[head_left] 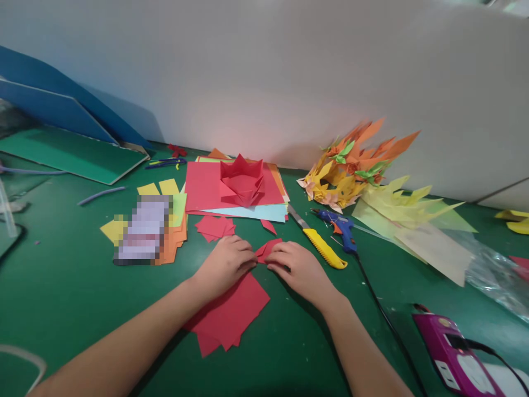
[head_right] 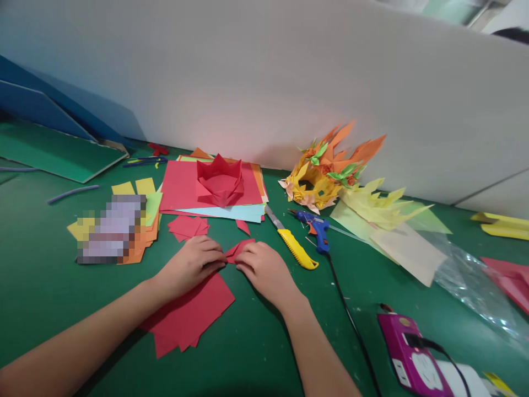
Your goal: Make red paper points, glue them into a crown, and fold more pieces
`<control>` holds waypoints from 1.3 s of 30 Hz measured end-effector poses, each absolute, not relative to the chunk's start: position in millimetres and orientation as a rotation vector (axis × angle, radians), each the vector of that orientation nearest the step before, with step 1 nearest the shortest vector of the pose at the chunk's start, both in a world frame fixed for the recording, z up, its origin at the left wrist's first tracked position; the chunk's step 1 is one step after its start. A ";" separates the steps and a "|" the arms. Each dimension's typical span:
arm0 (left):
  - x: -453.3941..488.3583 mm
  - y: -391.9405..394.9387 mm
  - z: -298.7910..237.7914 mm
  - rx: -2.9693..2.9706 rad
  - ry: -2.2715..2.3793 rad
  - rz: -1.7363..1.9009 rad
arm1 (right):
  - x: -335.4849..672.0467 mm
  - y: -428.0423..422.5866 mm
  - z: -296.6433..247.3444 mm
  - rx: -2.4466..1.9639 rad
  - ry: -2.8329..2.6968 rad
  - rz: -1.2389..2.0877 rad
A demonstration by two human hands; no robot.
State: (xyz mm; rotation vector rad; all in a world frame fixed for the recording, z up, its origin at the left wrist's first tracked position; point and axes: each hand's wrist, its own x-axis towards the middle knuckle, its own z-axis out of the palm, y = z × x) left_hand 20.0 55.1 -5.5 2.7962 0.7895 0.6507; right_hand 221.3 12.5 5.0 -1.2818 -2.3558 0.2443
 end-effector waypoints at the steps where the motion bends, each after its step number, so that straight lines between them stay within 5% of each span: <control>1: 20.1 56.2 -6.4 2.813 0.769 0.660 | 221.9 13.9 3.4 -1.251 -2.376 0.211; 22: 22.4 48.6 2.6 2.749 0.686 1.066 | 225.5 14.8 -4.5 -1.102 -2.149 -0.007; 39: 32.2 32.5 -3.1 3.205 0.508 0.776 | 216.4 14.6 -14.7 -1.354 -1.624 0.703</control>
